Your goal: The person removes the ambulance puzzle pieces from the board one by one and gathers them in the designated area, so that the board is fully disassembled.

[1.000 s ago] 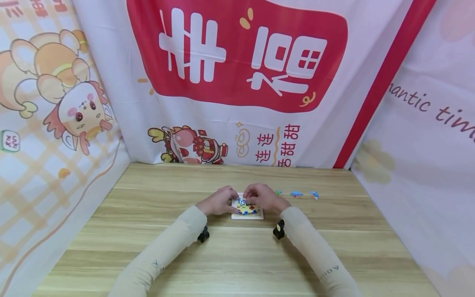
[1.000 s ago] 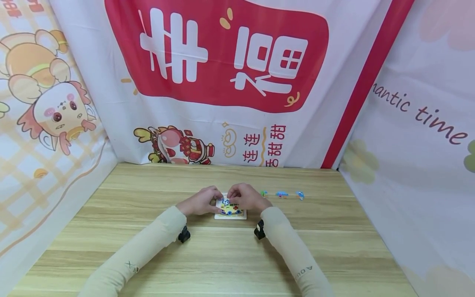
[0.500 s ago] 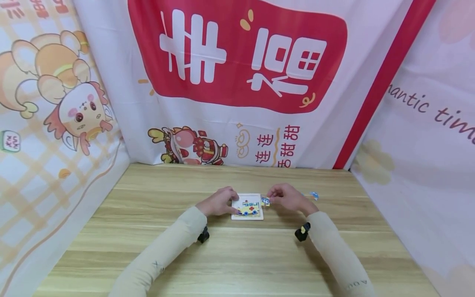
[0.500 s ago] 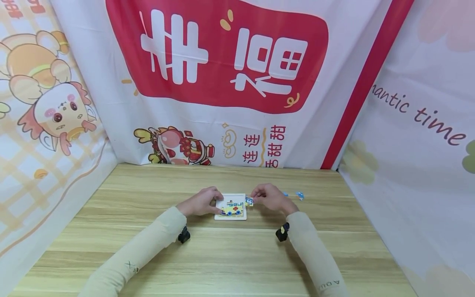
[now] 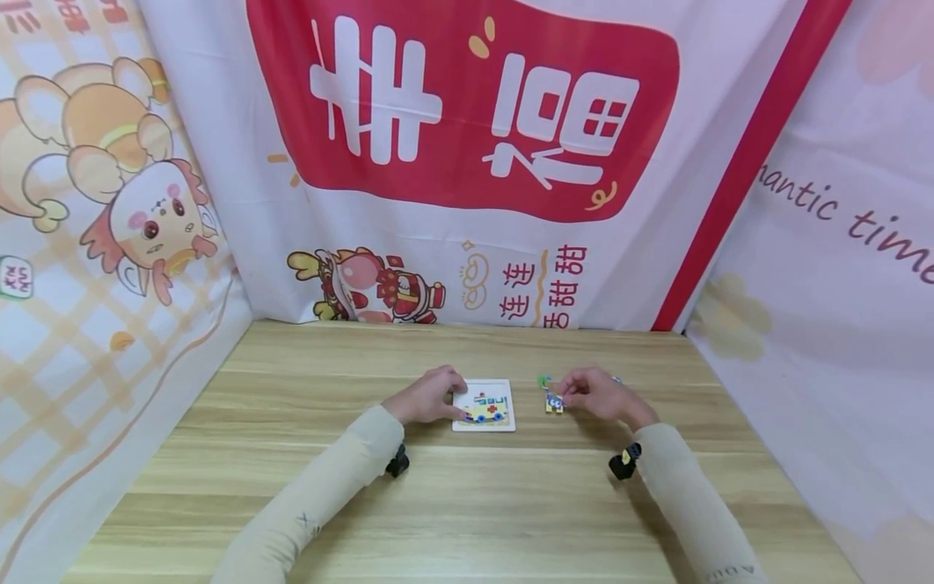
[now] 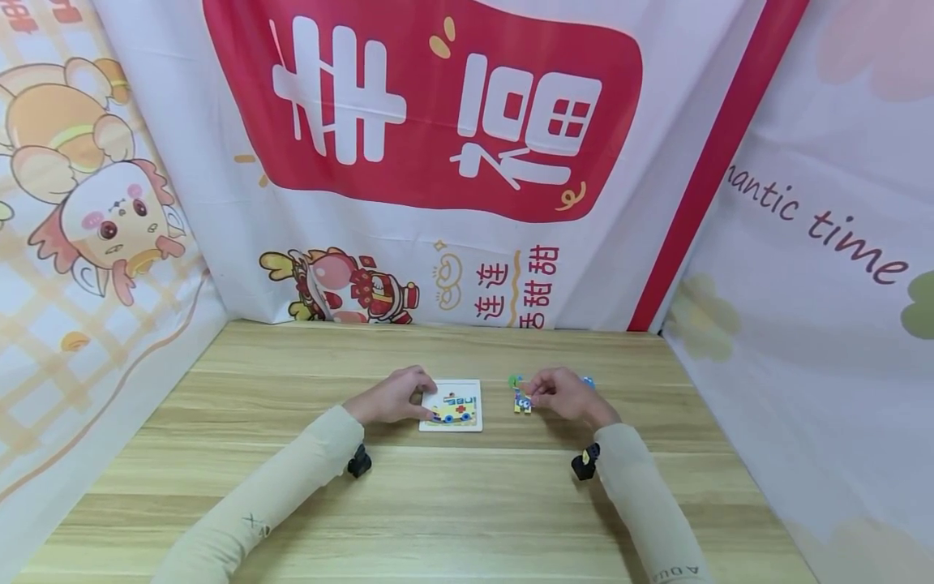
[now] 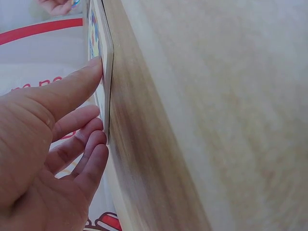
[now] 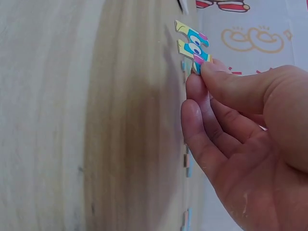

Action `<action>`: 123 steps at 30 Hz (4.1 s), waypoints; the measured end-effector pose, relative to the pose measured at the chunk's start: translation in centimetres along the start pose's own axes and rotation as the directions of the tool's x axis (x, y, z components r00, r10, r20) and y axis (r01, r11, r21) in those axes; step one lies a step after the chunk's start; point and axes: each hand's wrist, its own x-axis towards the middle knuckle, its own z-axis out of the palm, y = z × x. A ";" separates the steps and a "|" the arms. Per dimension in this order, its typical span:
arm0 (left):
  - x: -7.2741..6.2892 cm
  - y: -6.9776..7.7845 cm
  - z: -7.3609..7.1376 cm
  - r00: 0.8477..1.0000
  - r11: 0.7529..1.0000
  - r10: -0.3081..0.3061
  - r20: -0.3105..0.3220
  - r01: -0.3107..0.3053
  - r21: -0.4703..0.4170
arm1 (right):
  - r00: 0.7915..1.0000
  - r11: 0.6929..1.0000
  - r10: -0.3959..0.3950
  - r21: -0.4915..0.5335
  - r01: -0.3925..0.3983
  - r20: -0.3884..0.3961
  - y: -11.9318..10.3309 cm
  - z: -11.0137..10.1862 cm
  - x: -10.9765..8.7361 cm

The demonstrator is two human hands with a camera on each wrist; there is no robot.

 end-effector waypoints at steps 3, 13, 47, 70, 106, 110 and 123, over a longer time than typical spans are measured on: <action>-0.1 -0.1 0.0 1.000 1.000 -0.003 0.002 0.003 -0.006 | 1.000 1.000 0.012 -0.026 -0.013 -0.020 -0.1 0.4 0.2; -0.1 0.0 0.0 1.000 1.000 0.006 0.007 -0.006 0.006 | 0.998 0.995 0.018 -0.100 -0.024 -0.061 -0.1 1.2 0.9; 0.0 -0.5 0.2 1.000 1.000 -0.001 0.005 0.001 -0.004 | 0.957 0.904 -0.233 -0.324 0.279 0.173 -9.3 6.0 6.6; 0.6 0.1 0.5 1.000 0.999 0.015 0.011 -0.015 0.047 | 0.951 0.878 -0.254 -0.369 0.304 0.178 -9.1 7.3 7.4; 1.0 1.0 1.1 1.000 0.999 -0.001 -0.004 0.001 -0.041 | 0.983 0.965 -0.182 -0.187 0.185 0.033 -9.6 7.3 6.9; 1.0 1.0 1.1 1.000 0.999 -0.001 -0.006 0.000 -0.034 | 0.979 0.969 -0.202 -0.143 0.201 0.008 -9.3 7.3 6.7; 0.9 1.2 1.2 1.000 0.999 -0.011 -0.012 0.011 -0.033 | 0.981 0.983 -0.174 -0.080 0.167 -0.082 -6.5 4.7 5.4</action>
